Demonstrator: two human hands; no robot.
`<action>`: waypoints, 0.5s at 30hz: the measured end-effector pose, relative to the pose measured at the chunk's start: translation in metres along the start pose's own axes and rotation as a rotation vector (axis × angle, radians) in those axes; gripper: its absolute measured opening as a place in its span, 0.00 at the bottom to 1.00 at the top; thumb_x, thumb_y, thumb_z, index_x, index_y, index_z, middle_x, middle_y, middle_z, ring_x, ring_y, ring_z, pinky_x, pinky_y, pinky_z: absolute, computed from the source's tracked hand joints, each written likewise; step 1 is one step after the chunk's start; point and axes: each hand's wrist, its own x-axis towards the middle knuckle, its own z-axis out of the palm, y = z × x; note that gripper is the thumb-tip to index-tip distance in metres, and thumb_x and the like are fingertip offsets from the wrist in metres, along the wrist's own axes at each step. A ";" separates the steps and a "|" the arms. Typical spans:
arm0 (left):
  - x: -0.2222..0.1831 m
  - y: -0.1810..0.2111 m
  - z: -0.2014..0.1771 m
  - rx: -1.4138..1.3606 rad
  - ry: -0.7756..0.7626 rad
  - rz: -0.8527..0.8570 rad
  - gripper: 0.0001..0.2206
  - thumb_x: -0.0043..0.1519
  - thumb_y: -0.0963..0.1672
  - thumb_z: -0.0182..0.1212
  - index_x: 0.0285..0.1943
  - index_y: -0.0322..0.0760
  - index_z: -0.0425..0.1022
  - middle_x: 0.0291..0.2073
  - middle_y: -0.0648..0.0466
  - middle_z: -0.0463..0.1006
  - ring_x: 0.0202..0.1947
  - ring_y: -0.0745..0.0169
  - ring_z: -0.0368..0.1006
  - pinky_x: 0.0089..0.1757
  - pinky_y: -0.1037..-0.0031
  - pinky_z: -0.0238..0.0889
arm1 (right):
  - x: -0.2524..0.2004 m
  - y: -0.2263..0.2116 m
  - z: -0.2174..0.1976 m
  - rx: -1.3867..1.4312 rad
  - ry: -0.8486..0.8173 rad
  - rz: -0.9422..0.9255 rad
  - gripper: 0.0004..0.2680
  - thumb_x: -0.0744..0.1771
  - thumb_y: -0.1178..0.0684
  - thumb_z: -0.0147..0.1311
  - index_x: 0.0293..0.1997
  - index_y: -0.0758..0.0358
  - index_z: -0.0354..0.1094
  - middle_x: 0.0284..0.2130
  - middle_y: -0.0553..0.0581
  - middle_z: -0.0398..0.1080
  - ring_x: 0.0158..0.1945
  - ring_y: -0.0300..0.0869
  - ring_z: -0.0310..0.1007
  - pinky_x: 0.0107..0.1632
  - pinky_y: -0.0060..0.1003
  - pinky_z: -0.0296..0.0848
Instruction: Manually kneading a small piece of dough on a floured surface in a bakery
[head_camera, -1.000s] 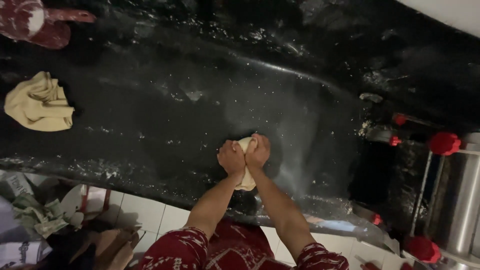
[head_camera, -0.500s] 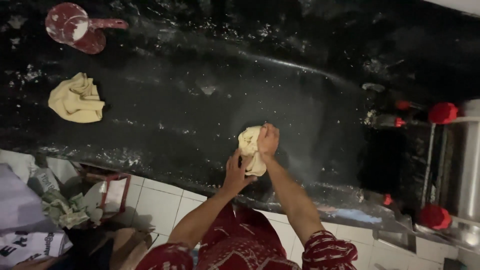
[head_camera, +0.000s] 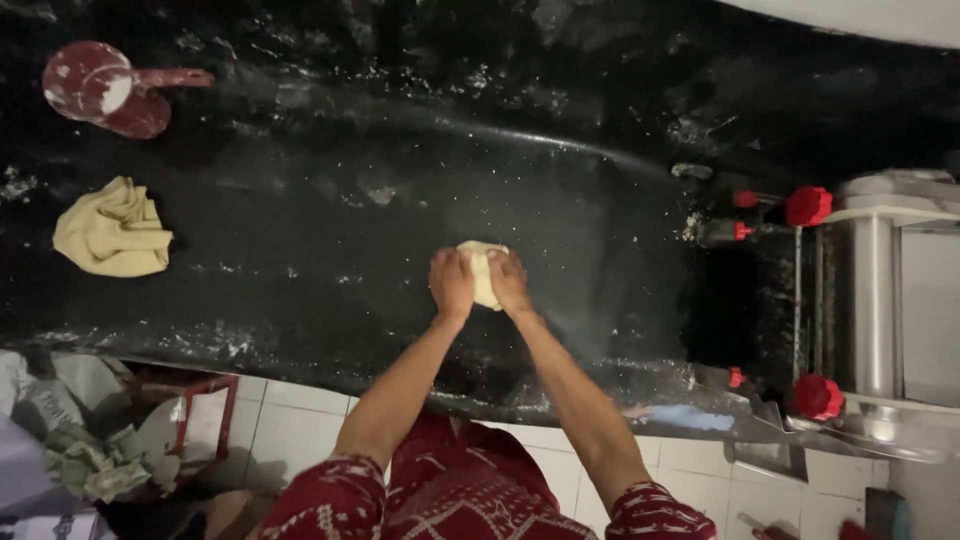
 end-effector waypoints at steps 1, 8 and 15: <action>0.002 0.002 -0.002 0.006 -0.002 -0.003 0.19 0.71 0.51 0.43 0.42 0.39 0.79 0.43 0.51 0.79 0.44 0.48 0.76 0.41 0.57 0.69 | 0.003 0.003 0.005 0.002 -0.006 0.002 0.25 0.70 0.24 0.29 0.71 0.40 0.58 0.72 0.59 0.48 0.77 0.55 0.39 0.77 0.51 0.38; 0.013 0.011 0.009 -0.345 -0.089 -0.307 0.11 0.65 0.50 0.47 0.50 0.50 0.70 0.49 0.55 0.76 0.53 0.46 0.74 0.55 0.55 0.66 | -0.018 -0.041 -0.003 0.061 0.199 -0.051 0.16 0.69 0.43 0.41 0.62 0.53 0.62 0.60 0.62 0.63 0.70 0.57 0.56 0.73 0.54 0.55; 0.027 -0.004 0.049 -0.304 0.076 -0.211 0.13 0.65 0.50 0.42 0.43 0.53 0.75 0.31 0.54 0.82 0.35 0.46 0.80 0.43 0.60 0.70 | 0.028 -0.024 -0.004 -0.106 0.227 -0.003 0.16 0.69 0.41 0.43 0.61 0.49 0.68 0.55 0.57 0.67 0.65 0.54 0.61 0.67 0.52 0.62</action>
